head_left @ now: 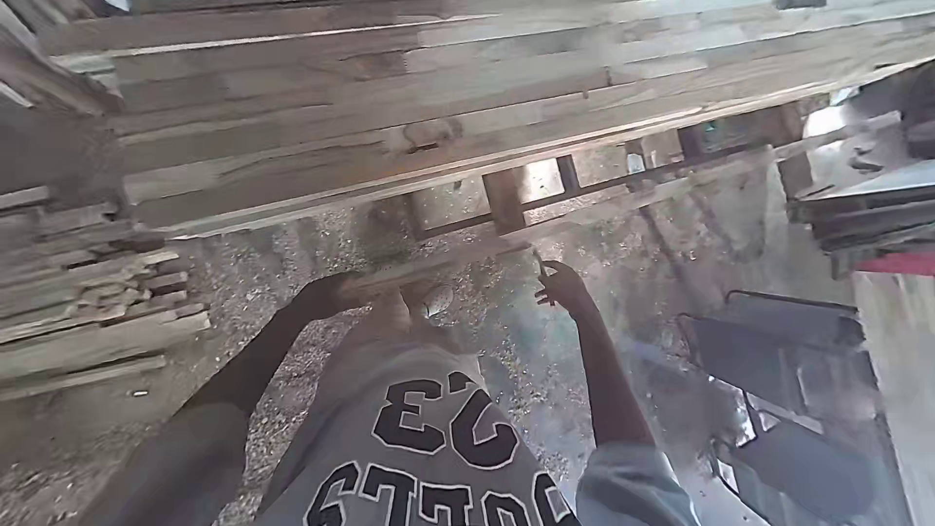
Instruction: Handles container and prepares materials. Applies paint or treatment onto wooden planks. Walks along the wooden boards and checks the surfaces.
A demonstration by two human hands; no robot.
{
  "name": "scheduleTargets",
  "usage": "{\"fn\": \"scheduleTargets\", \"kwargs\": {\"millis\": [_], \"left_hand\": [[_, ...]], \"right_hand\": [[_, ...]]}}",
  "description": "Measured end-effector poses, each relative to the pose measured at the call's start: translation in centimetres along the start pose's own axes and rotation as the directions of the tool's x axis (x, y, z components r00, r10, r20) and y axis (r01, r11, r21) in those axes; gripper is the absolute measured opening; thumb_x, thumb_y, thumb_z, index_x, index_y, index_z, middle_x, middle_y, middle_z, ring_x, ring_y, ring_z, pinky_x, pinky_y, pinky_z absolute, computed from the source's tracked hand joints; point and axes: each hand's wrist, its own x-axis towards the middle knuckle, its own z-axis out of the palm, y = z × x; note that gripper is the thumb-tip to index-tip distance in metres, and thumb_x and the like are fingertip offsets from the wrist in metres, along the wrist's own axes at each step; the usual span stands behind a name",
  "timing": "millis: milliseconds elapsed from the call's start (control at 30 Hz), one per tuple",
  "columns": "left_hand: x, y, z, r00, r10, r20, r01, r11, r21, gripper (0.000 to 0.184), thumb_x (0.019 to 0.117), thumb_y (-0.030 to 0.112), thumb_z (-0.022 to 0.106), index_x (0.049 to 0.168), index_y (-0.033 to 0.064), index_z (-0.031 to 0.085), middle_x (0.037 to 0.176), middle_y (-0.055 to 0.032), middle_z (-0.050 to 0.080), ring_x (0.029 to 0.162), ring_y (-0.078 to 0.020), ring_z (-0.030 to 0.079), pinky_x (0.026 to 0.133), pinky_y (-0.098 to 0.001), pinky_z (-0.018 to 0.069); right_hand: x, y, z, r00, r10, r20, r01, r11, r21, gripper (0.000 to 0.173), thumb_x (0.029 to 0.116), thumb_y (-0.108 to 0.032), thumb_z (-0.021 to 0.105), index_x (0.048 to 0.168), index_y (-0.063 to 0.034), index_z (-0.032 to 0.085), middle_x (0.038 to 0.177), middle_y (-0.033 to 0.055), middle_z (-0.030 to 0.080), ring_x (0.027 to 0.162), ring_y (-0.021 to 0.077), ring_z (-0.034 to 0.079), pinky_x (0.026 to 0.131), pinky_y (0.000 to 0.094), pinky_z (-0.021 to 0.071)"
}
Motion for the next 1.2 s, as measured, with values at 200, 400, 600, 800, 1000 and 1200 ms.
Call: {"fn": "scheduleTargets", "kwargs": {"millis": [200, 400, 600, 800, 1000, 1200], "left_hand": [[-0.3, -7.0, -2.3, 0.953, -0.044, 0.299, 0.086, 0.988, -0.128, 0.06, 0.0981, 0.05, 0.066, 0.129, -0.0014, 0.062, 0.11, -0.0252, 0.069, 0.099, -0.0382, 0.069, 0.094, -0.0595, 0.0523], [1.7, -8.9, -1.7, 0.909, 0.124, 0.399, 0.075, 0.891, -0.448, 0.05, 0.0944, 0.035, 0.075, 0.13, 0.0016, 0.061, 0.1, -0.0156, 0.072, 0.082, -0.0239, 0.07, 0.079, -0.0452, 0.0593], [0.3, -7.2, -2.5, 0.973, 0.164, 0.164, -0.135, 0.975, -0.178, 0.065, 0.0906, 0.052, 0.074, 0.137, 0.0087, 0.061, 0.113, -0.021, 0.071, 0.103, -0.0364, 0.07, 0.093, -0.061, 0.0537], [0.3, -7.7, -2.8, 0.995, 0.071, 0.072, -0.075, 0.995, 0.064, 0.083, 0.0857, 0.073, 0.066, 0.139, 0.0097, 0.059, 0.116, -0.0247, 0.07, 0.112, -0.0449, 0.067, 0.095, -0.0675, 0.0505], [0.8, -7.0, -4.1, 0.992, 0.067, 0.109, -0.058, 0.995, -0.076, 0.08, 0.0818, 0.063, 0.078, 0.135, 0.0064, 0.063, 0.114, -0.0236, 0.071, 0.11, -0.0396, 0.068, 0.1, -0.0625, 0.0495], [1.1, -6.0, -4.2, 0.982, -0.113, 0.15, 0.119, 0.992, -0.033, 0.065, 0.0822, 0.057, 0.082, 0.125, 0.0095, 0.069, 0.108, -0.02, 0.073, 0.105, -0.0365, 0.069, 0.096, -0.0626, 0.051]], "right_hand": [[-2.6, 2.3, 7.7, 0.976, -0.167, -0.141, 0.192, 0.963, 0.19, 0.052, 0.105, -0.01, 0.055, 0.155, -0.0099, 0.042, 0.13, 0.0211, 0.06, 0.083, 0.0264, 0.074, 0.067, 0.0418, 0.0654], [-3.5, -0.9, 19.5, 0.888, -0.373, -0.269, 0.371, 0.927, -0.063, 0.058, 0.1003, -0.006, 0.058, 0.156, -0.0053, 0.041, 0.138, 0.0284, 0.052, 0.107, 0.0338, 0.068, 0.086, 0.0443, 0.0626], [-4.2, 0.3, 21.9, 0.837, -0.193, -0.511, 0.325, 0.928, 0.182, 0.061, 0.101, -0.007, 0.058, 0.158, -0.0052, 0.036, 0.132, 0.026, 0.057, 0.093, 0.0298, 0.072, 0.073, 0.0437, 0.0652], [-5.0, 4.1, 17.6, 0.799, -0.034, -0.6, 0.305, 0.883, 0.355, 0.061, 0.1034, -0.006, 0.054, 0.159, -0.0061, 0.031, 0.13, 0.027, 0.056, 0.087, 0.0309, 0.073, 0.068, 0.0443, 0.0653], [2.7, 4.0, 6.7, 0.766, -0.195, -0.612, 0.312, 0.946, 0.09, 0.058, 0.1029, -0.009, 0.054, 0.157, -0.0015, 0.034, 0.134, 0.0288, 0.055, 0.099, 0.0325, 0.07, 0.079, 0.0441, 0.0636], [9.1, 1.7, 0.3, 0.841, -0.258, -0.476, 0.128, 0.949, -0.288, 0.063, 0.1027, -0.012, 0.054, 0.162, -0.018, 0.033, 0.149, 0.0289, 0.045, 0.11, 0.0421, 0.066, 0.092, 0.0536, 0.0572]]}}
